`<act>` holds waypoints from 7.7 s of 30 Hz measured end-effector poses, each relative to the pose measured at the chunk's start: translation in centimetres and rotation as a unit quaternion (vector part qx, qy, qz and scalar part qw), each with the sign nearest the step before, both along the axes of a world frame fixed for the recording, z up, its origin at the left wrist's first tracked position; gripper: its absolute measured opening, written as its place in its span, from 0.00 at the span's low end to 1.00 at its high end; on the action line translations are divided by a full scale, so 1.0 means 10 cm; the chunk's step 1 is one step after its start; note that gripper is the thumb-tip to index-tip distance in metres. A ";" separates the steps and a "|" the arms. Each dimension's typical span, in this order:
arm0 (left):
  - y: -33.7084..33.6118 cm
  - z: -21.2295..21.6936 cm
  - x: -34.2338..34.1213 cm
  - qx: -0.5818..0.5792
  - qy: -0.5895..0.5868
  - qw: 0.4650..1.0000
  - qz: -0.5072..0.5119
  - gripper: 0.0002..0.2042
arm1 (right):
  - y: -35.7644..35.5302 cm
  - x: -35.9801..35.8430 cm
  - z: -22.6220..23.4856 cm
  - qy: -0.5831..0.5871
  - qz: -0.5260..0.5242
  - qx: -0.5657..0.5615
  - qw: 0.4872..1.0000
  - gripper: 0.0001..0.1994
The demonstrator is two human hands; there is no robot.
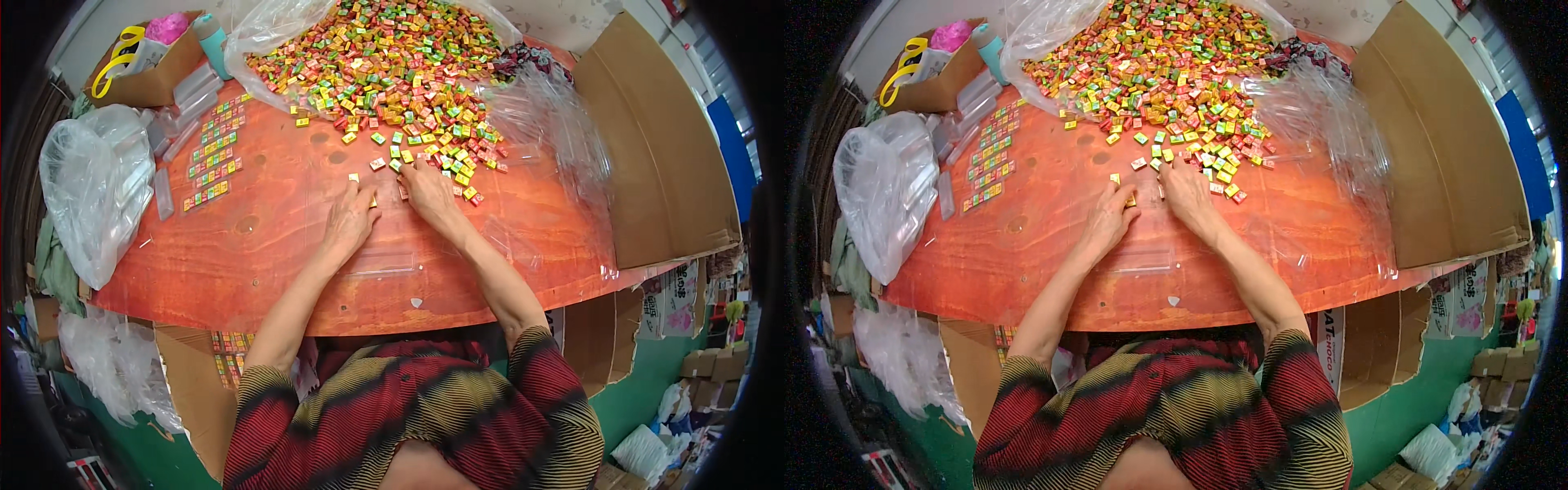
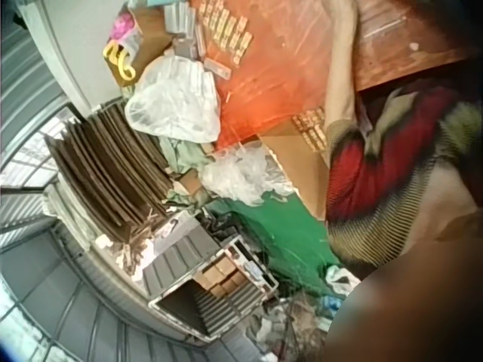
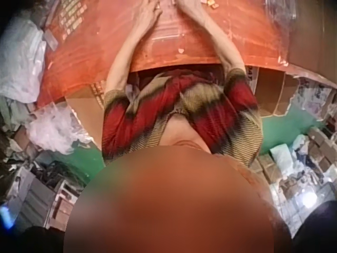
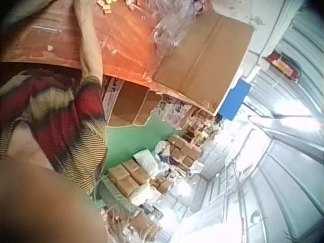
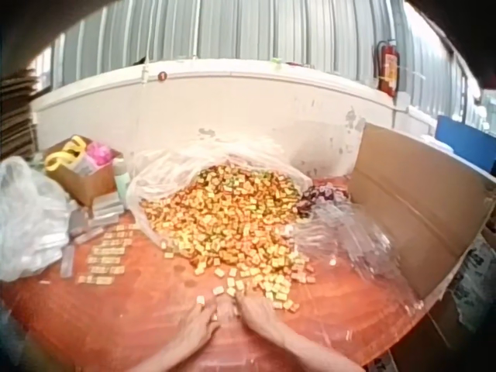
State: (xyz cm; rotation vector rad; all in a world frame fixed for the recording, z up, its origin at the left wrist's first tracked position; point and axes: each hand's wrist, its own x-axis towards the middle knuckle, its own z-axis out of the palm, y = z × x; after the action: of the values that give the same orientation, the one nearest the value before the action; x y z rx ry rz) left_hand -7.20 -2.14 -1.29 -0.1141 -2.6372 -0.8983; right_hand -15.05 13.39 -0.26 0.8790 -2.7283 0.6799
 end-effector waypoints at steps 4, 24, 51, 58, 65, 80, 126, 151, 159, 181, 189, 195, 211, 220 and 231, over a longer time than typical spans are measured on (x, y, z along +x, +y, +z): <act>0.02 0.00 -0.05 -0.012 -0.032 0.999 -0.030 0.13 | 0.15 0.08 -0.02 -0.004 0.004 0.004 1.000 0.07; -0.08 0.11 -0.01 0.016 -0.060 0.997 -0.039 0.12 | -0.05 0.02 0.03 0.076 0.076 -0.034 0.994 0.07; -0.36 0.35 0.13 0.045 -0.190 0.978 -0.076 0.27 | -0.30 0.23 -0.02 -0.010 0.172 -0.052 0.984 0.16; -0.27 0.21 0.04 0.040 -0.111 0.989 -0.093 0.24 | 0.08 0.27 0.25 -0.150 0.055 -0.024 0.987 0.20; -0.23 0.14 0.03 0.051 -0.094 0.991 -0.080 0.17 | -0.21 0.27 -0.09 -0.087 0.098 -0.071 0.989 0.13; -0.42 0.29 0.08 0.032 -0.163 0.984 -0.064 0.22 | -0.20 0.30 0.07 0.025 0.076 -0.025 0.997 0.08; 0.15 0.15 -0.11 -0.064 -0.070 0.991 -0.098 0.18 | 0.36 0.34 0.19 -0.129 0.070 -0.026 0.989 0.09; 0.04 0.12 1.16 -0.230 0.014 0.972 -0.033 0.25 | 0.33 1.40 0.11 -0.051 0.138 0.126 0.981 0.27; 0.08 0.25 1.28 -0.257 -0.082 0.963 -0.025 0.28 | 0.28 1.65 0.06 -0.068 0.110 0.096 0.987 0.32; -0.74 0.21 0.90 -0.223 -0.021 0.971 0.088 0.20 | 0.15 1.02 0.07 0.036 0.066 -0.061 0.995 0.16; -0.19 0.10 -0.26 -0.026 -0.028 0.999 0.013 0.13 | -0.53 -0.11 -0.06 0.018 0.028 -0.067 0.997 0.07; -0.21 -0.11 -0.23 -0.055 0.040 0.997 0.027 0.07 | -0.46 0.05 -0.20 0.004 0.112 -0.091 0.990 0.06; 0.00 -0.03 -0.08 -0.029 0.021 0.999 -0.003 0.11 | -0.04 -0.18 -0.21 0.083 0.150 0.024 0.985 0.15; -0.19 0.04 0.08 -0.014 -0.035 0.999 0.025 0.11 | -0.48 -0.05 -0.19 0.085 0.158 -0.024 0.984 0.05; -0.19 0.18 0.13 0.035 -0.083 0.995 0.030 0.15 | -0.19 0.31 -0.12 0.018 0.104 -0.059 0.993 0.09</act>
State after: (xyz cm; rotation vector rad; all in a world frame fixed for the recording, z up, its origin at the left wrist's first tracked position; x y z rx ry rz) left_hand -5.93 -4.03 0.55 0.0607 -2.7395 -1.0200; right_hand -11.97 11.50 -1.41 1.1457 -2.5565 0.8460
